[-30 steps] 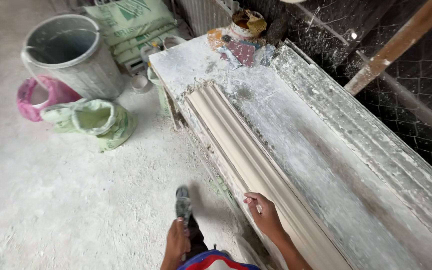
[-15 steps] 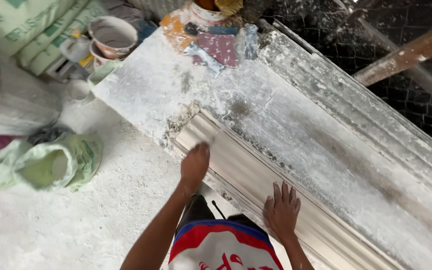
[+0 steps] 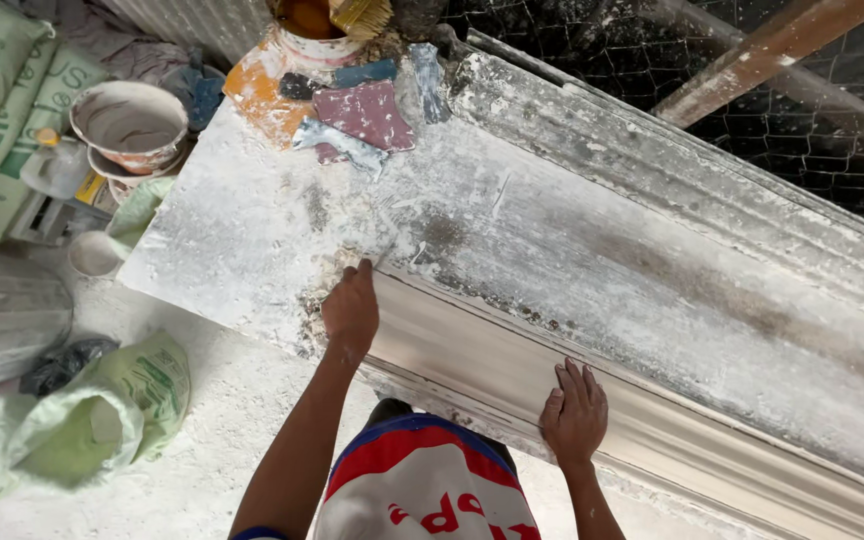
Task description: The person scrapes and cleans a long decorative molding piece using a small metal scraper. They repeatedly remove dried residue from the surface and edges, then wipe the piece with their hand to clear dust.
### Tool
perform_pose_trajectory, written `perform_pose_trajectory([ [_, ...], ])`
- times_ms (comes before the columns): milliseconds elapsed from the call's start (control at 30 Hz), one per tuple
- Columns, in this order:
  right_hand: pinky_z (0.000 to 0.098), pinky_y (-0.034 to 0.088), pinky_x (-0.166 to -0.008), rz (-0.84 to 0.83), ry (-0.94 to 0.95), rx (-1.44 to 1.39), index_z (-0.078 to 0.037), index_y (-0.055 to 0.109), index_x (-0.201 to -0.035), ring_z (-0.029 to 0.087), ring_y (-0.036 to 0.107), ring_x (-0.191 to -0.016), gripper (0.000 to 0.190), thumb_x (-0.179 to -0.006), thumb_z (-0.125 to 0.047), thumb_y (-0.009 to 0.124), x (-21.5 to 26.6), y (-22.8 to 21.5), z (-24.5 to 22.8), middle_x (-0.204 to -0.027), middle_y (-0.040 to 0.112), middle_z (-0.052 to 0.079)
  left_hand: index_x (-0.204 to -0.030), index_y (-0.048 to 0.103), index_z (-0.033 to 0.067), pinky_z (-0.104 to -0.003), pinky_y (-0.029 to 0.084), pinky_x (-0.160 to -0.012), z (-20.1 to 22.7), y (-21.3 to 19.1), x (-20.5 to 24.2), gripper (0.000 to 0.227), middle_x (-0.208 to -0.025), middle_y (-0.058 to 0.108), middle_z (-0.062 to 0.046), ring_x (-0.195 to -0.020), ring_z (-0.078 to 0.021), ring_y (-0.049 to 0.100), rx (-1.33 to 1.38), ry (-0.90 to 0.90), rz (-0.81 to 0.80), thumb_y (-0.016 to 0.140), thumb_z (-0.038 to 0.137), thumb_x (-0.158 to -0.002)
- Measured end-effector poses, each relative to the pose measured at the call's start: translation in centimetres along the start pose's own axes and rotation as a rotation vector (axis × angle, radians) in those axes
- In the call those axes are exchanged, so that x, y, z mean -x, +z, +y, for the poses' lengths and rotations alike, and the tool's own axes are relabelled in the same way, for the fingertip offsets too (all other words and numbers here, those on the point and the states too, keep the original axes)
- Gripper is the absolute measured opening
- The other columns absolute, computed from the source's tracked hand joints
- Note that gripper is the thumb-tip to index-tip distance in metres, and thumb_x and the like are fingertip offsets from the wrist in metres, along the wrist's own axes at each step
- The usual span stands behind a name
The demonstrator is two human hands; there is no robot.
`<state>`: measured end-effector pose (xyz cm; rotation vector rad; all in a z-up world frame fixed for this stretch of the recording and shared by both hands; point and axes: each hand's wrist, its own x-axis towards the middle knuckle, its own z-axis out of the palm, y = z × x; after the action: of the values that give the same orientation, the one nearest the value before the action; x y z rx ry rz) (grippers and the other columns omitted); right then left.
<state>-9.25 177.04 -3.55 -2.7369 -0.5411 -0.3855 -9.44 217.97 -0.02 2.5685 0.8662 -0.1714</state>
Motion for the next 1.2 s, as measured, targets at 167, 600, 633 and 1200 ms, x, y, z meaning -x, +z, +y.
perform_pose_trajectory([
  [167, 0.0543, 0.036, -0.115, -0.018, 0.039, 0.024, -0.011, 0.071, -0.121, 0.037, 0.048, -0.142, 0.032, -0.096, -0.021, 0.053, -1.1, -0.9, -1.4, -0.143, 0.062, 0.011, -0.129, 0.053, 0.0049, -0.044, 0.058, -0.051, -3.1, -1.0, -1.7, 0.029, -0.107, 0.068, -0.019, -0.073, -0.0357, 0.072, 0.094, -0.06, 0.187, 0.047, 0.018, -0.103],
  [600, 0.0398, 0.059, -0.067, -0.902, 0.087, -0.374, -0.023, 0.044, -0.154, 0.027, 0.072, -0.07, 0.066, -0.091, -0.034, 0.059, -15.5, -2.7, -17.5, -0.089, 0.075, 0.014, -0.118, 0.061, -0.002, -0.047, 0.049, -0.101, 6.2, 4.7, 6.0, 0.031, -0.122, 0.065, -0.022, -0.115, -0.0348, 0.061, 0.394, 0.298, 0.184, 0.05, 0.023, -0.104],
  [633, 0.0396, 0.059, -0.064, -1.005, 0.091, -0.218, -0.026, 0.045, -0.153, 0.026, 0.071, -0.067, 0.06, -0.096, -0.041, 0.058, -16.8, -2.7, -16.9, -0.09, 0.075, 0.011, -0.123, 0.06, -0.0035, -0.047, 0.048, -0.101, 5.9, 3.7, 5.6, 0.037, -0.127, 0.064, -0.024, -0.12, -0.0363, 0.06, 0.184, 0.371, 0.38, 0.053, 0.019, -0.095],
  [1200, 0.0473, 0.059, -0.082, -1.056, -0.464, -0.229, -0.03, 0.056, -0.145, 0.033, 0.072, -0.096, 0.051, -0.095, -0.028, 0.063, -26.9, 8.6, -19.9, -0.119, 0.073, 0.008, -0.121, 0.062, -0.001, -0.05, 0.053, -0.096, -0.6, 3.0, -3.7, 0.046, -0.123, 0.066, -0.019, -0.113, -0.0308, 0.063, -0.361, 0.421, 0.114, 0.072, 0.007, -0.077],
])
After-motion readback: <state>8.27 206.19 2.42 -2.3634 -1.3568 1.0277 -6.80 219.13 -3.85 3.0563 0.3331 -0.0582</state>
